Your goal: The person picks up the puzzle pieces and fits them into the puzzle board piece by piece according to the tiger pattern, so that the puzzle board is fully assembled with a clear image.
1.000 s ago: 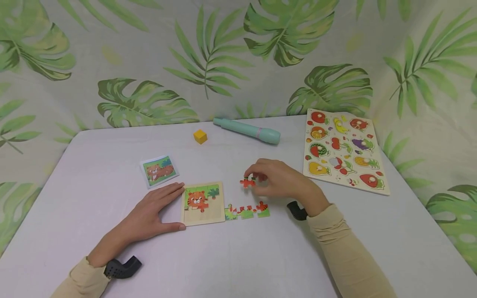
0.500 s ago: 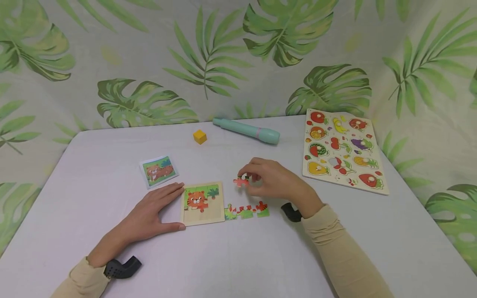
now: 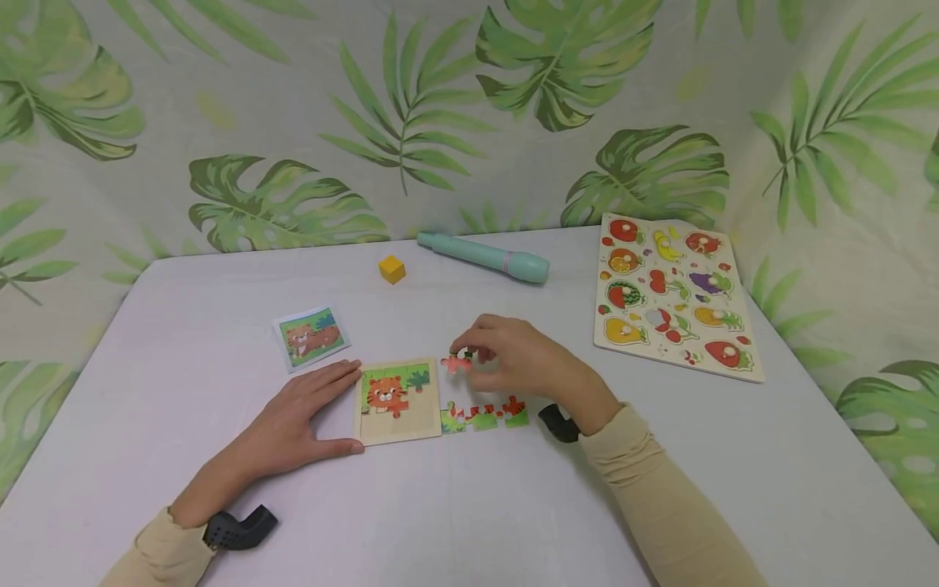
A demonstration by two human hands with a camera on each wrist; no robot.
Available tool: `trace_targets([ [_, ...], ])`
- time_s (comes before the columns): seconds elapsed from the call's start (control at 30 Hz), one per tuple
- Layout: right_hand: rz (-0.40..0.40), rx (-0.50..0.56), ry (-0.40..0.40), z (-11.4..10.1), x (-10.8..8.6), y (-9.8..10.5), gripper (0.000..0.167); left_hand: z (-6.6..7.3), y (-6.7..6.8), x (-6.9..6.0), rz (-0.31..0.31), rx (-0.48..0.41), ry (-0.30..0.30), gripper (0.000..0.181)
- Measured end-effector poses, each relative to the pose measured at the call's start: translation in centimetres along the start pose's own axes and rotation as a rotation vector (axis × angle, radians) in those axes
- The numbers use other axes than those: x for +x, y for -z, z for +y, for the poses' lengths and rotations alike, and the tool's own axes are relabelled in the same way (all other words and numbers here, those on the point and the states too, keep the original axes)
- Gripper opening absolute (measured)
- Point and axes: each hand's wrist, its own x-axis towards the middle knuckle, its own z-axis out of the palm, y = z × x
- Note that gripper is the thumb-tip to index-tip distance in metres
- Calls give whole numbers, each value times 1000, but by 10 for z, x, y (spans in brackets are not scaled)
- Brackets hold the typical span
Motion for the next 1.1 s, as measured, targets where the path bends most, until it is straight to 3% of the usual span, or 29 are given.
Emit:
trace_targets([
  [1.1, -53, 6, 73, -19, 13, -26, 33, -1, -1, 0, 4, 3, -11, 103],
])
